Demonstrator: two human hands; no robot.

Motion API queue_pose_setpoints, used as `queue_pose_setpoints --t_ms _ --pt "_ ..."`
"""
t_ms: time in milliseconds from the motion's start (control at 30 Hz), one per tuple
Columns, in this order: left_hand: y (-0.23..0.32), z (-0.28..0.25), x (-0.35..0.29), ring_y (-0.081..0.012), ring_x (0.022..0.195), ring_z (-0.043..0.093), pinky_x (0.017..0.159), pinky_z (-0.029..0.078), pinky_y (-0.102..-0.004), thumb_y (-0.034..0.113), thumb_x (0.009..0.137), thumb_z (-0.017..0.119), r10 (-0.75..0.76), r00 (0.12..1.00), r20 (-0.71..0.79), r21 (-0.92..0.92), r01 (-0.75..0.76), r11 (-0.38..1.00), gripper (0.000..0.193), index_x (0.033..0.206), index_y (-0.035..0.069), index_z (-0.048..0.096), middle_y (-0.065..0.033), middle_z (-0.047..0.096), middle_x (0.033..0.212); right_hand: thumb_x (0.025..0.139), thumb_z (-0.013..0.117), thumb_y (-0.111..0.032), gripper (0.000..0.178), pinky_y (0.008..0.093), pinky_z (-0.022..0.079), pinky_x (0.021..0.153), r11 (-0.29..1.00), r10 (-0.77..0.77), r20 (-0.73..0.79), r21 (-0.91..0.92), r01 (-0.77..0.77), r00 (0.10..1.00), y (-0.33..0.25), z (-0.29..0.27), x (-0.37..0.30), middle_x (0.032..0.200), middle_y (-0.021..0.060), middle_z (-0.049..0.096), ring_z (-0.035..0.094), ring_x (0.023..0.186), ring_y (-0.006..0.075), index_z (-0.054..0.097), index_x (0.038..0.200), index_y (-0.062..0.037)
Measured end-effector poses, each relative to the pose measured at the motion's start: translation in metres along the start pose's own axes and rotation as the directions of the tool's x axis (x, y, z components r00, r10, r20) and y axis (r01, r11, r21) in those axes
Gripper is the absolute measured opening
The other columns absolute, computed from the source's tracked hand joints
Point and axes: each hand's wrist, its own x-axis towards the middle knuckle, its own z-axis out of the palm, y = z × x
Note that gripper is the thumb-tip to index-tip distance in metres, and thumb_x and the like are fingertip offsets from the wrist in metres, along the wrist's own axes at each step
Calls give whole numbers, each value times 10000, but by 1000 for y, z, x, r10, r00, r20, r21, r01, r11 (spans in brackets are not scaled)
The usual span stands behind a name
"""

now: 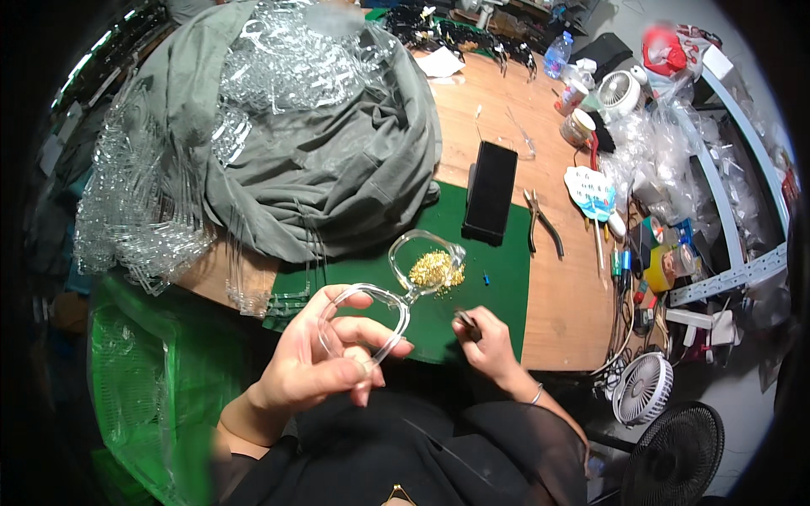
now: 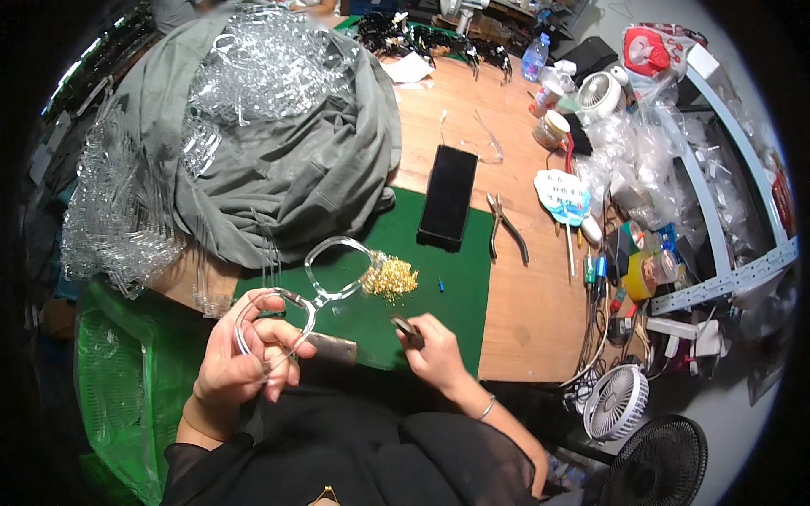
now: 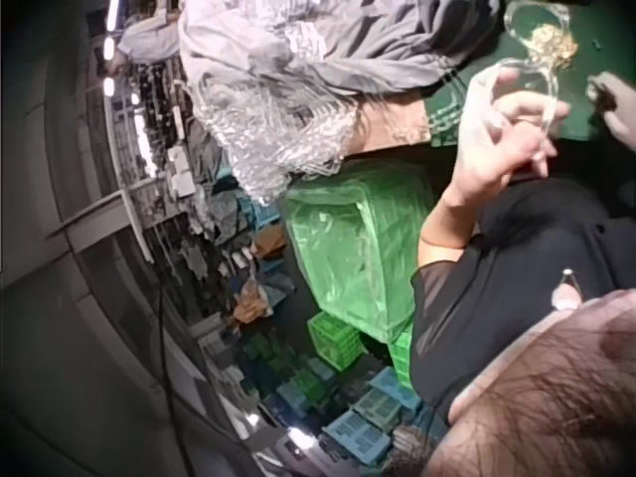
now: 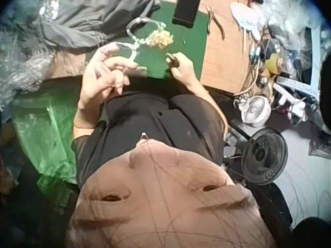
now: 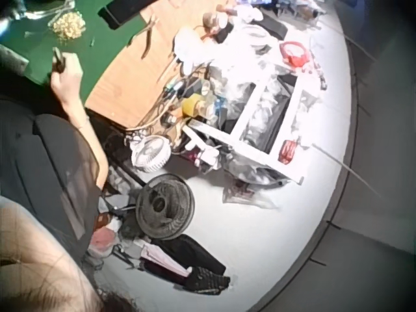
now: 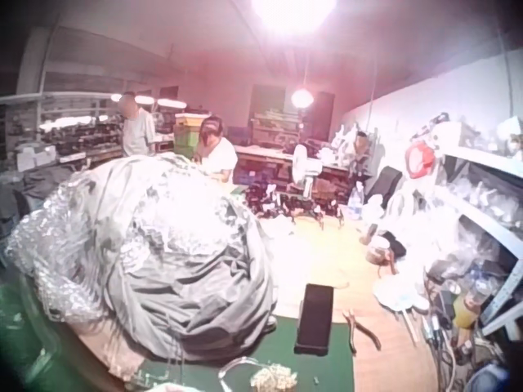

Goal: The person uses pliers to adjust the frame and arms of a pair of clear eyeglasses. They repeatedly grip and bend the metal parts of the glasses while holding the frame in their other hand.

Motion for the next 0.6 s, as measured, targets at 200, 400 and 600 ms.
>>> queue_pose_setpoints --t_ms 200,400,600 --pt "-37 7 -4 -172 662 598 688 514 -335 12 841 530 154 987 -40 -20 -155 988 567 1265 74 159 -291 451 1177 644 611 -27 478 375 455 730 891 6 210 -446 90 978 -2 11 24 1089 135 485 552 869 303 479 1103 -6" --pt "-50 6 -17 -179 749 600 754 502 -330 25 817 578 206 965 -160 -61 -218 974 645 1302 -9 154 -242 397 1258 640 632 -47 508 371 451 715 889 -4 279 -438 131 960 2 5 15 1121 125 475 556 844 276 468 1118 4" --pt "-67 13 -13 -131 879 574 800 471 -257 -66 823 518 173 978 -113 2 -174 985 528 1297 -48 287 -151 496 1173 681 584 -14 199 382 456 640 955 147 121 -275 -109 982 6 -21 39 828 150 546 551 754 324 533 873 -7"
